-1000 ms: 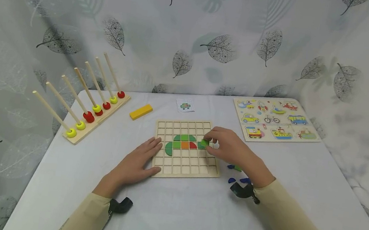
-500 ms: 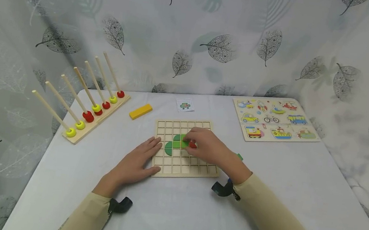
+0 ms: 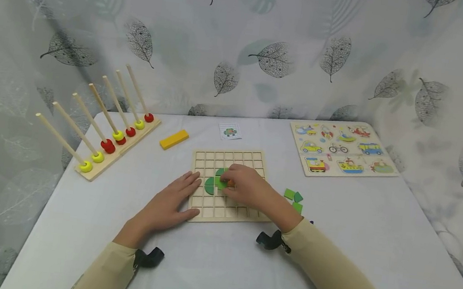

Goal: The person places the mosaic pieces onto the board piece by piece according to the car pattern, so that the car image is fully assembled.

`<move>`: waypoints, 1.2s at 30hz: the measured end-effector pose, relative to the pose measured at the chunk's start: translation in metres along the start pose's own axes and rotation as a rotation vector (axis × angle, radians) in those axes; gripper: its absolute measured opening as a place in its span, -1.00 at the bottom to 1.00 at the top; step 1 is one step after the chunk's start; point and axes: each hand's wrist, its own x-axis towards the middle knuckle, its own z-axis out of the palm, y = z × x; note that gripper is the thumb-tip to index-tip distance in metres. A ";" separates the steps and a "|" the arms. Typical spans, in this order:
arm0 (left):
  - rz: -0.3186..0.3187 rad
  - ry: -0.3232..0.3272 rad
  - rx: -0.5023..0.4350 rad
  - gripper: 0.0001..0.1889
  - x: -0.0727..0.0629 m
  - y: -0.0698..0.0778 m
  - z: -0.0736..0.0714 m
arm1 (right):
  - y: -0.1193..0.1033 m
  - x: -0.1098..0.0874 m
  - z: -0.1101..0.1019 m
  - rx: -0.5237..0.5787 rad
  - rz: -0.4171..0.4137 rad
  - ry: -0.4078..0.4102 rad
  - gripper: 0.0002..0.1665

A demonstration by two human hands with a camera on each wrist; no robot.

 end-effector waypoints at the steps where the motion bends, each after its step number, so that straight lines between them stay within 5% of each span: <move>1: 0.003 0.002 0.000 -0.10 0.000 0.000 0.000 | 0.000 0.000 0.001 -0.001 0.002 0.000 -0.74; 36: 0.004 -0.009 -0.001 -0.09 0.001 -0.003 0.002 | 0.001 0.004 0.020 -0.004 -0.012 -0.030 -0.79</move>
